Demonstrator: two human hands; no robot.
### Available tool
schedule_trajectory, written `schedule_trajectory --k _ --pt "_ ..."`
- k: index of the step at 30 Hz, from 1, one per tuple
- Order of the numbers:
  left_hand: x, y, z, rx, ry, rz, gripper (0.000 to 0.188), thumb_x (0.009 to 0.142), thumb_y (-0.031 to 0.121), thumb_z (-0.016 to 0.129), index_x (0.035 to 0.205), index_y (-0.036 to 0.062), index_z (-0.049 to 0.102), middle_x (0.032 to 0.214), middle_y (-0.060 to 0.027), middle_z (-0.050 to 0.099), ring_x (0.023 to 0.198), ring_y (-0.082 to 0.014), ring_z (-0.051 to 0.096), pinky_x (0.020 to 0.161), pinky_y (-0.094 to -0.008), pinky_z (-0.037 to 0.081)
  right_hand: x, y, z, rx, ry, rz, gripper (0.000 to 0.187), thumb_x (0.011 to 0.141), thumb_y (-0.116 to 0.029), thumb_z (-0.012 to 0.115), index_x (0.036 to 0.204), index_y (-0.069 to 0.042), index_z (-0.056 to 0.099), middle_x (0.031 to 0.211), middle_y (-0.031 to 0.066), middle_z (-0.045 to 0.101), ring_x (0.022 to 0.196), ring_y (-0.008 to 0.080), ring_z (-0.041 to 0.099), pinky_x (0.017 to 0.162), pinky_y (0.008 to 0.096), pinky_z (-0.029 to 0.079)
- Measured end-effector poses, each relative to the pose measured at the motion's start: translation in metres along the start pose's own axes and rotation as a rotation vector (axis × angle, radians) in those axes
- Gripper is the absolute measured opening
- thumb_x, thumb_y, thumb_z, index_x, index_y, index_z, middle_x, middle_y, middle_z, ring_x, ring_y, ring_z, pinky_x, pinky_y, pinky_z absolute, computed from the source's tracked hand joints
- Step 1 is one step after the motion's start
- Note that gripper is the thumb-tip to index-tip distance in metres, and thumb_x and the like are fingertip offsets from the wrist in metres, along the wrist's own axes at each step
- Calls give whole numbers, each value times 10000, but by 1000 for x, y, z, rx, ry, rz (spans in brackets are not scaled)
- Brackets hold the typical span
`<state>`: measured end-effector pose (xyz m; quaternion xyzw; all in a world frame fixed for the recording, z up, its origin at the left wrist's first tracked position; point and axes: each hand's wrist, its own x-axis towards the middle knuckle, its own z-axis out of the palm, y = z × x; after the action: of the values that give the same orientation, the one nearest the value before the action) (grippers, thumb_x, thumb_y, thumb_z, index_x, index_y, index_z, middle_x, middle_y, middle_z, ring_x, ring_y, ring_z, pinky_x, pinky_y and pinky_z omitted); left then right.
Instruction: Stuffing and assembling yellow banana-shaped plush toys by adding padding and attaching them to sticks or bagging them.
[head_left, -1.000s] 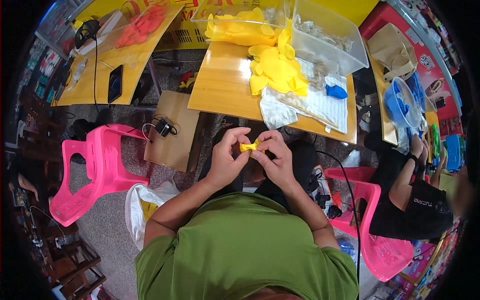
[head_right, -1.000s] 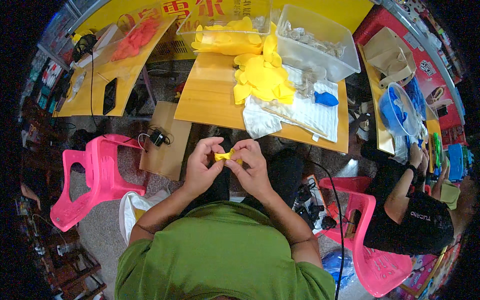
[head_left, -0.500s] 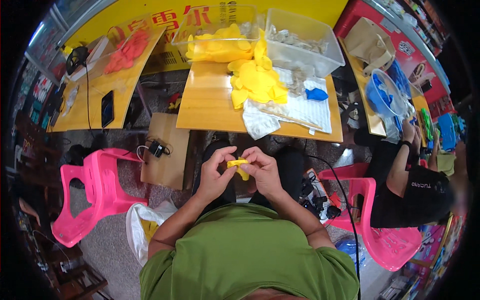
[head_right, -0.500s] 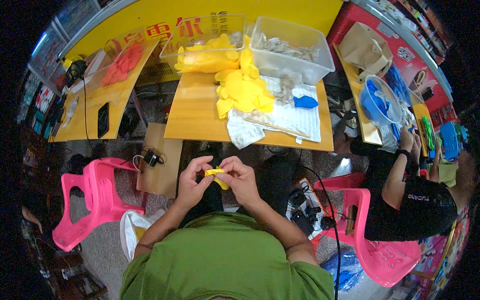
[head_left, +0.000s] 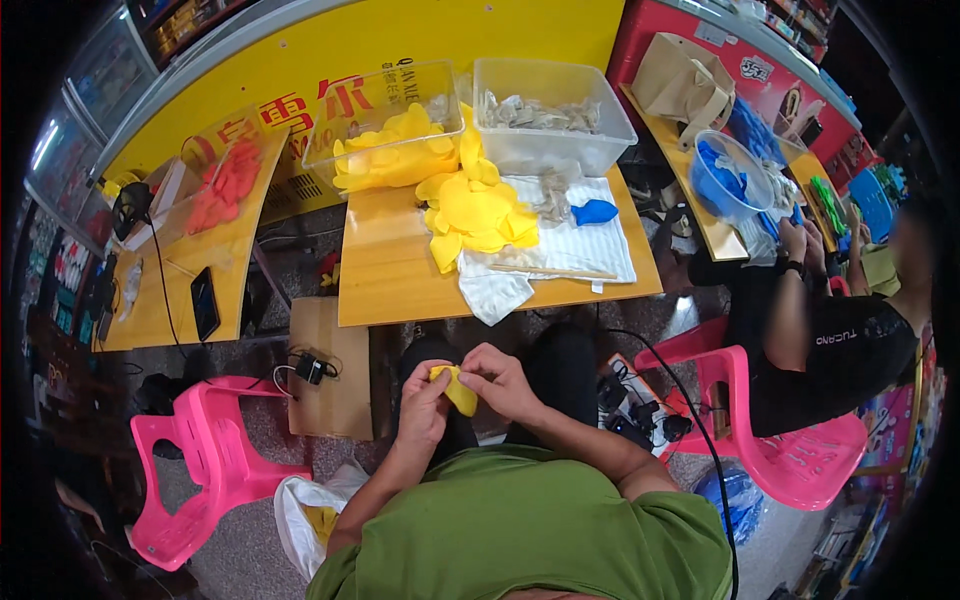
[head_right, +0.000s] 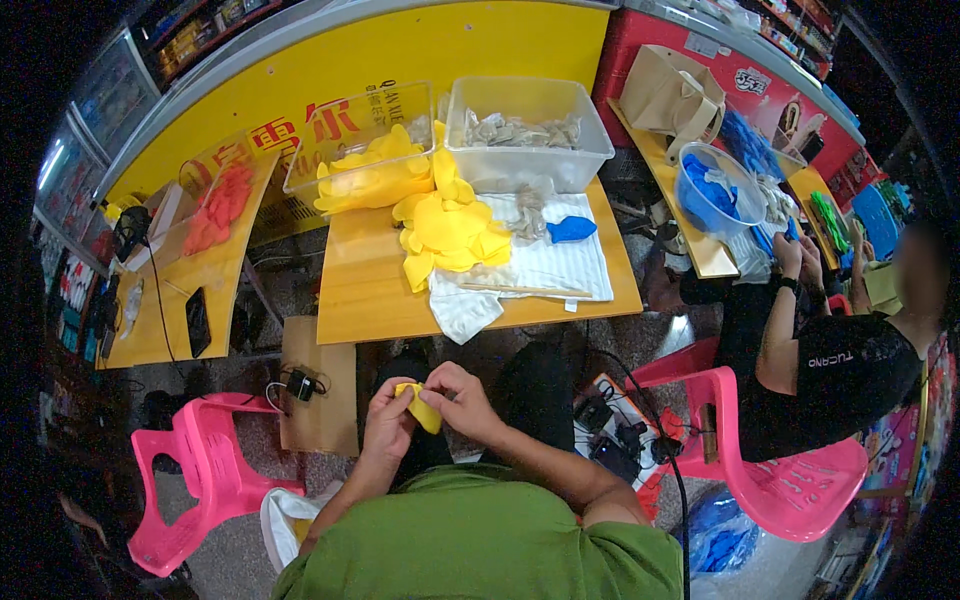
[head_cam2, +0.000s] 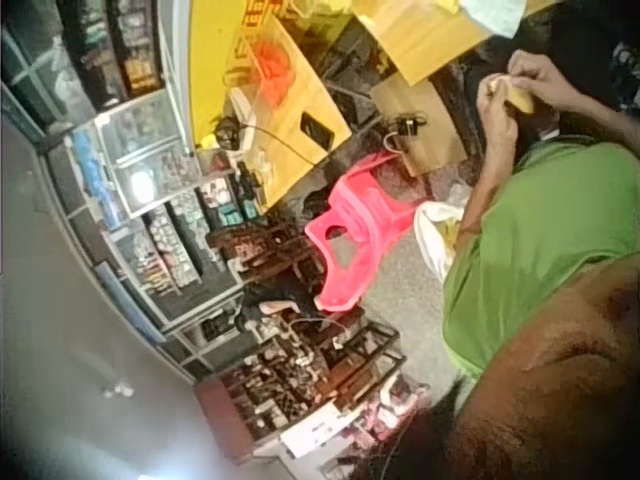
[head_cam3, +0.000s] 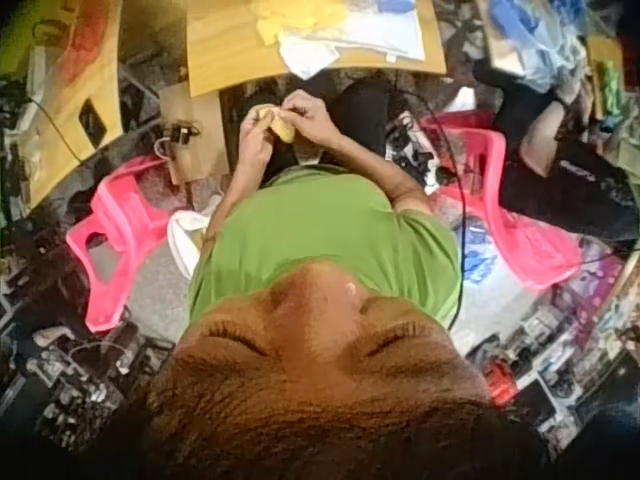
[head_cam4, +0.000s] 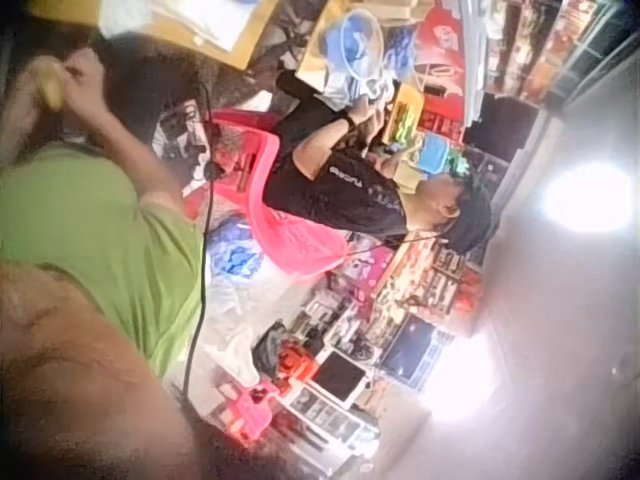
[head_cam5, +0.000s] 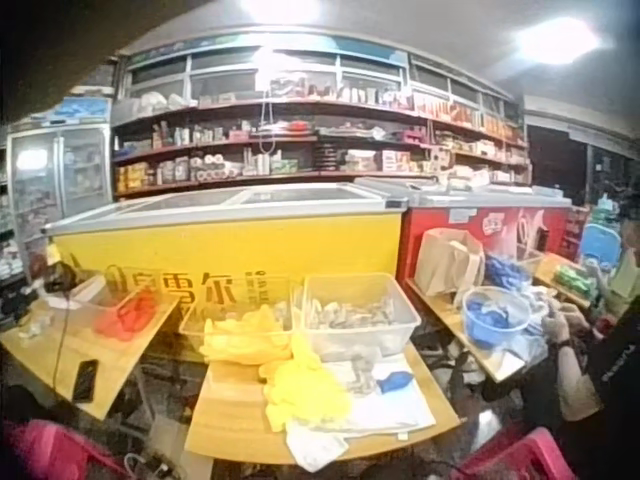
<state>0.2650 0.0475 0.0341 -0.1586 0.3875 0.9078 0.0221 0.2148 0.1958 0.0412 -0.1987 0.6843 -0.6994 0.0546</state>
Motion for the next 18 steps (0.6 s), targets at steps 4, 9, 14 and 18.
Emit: schedule_trajectory --k 4,9,14,18 --pt "5 10 -14 200 85 74 261 801 -45 631 1044 16 557 922 -50 601 812 -119 585 752 -241 490 41 3 -53 -590 182 -277 55 736 -27 632 747 -24 578 780 123 568 723 300 564 622 353 451" --pt "4 1 -21 332 107 136 318 783 -72 628 1078 10 540 925 -47 587 827 -114 571 775 -235 474 84 18 -136 -1246 294 -293 104 692 -58 589 796 -58 592 819 110 532 820 308 512 676 421 408" --pt "0 6 -17 340 113 145 330 780 -76 627 1086 9 538 932 -44 578 846 -111 561 778 -236 465 87 39 -161 -1299 272 -206 111 677 -57 642 781 -87 620 840 86 550 825 291 522 667 411 411" --pt "1 13 -21 324 140 175 326 778 -77 620 1082 9 540 932 -44 578 843 -113 564 778 -237 466 85 31 -163 -1226 282 -277 79 687 -68 626 757 -91 597 811 78 529 822 285 512 680 414 384"
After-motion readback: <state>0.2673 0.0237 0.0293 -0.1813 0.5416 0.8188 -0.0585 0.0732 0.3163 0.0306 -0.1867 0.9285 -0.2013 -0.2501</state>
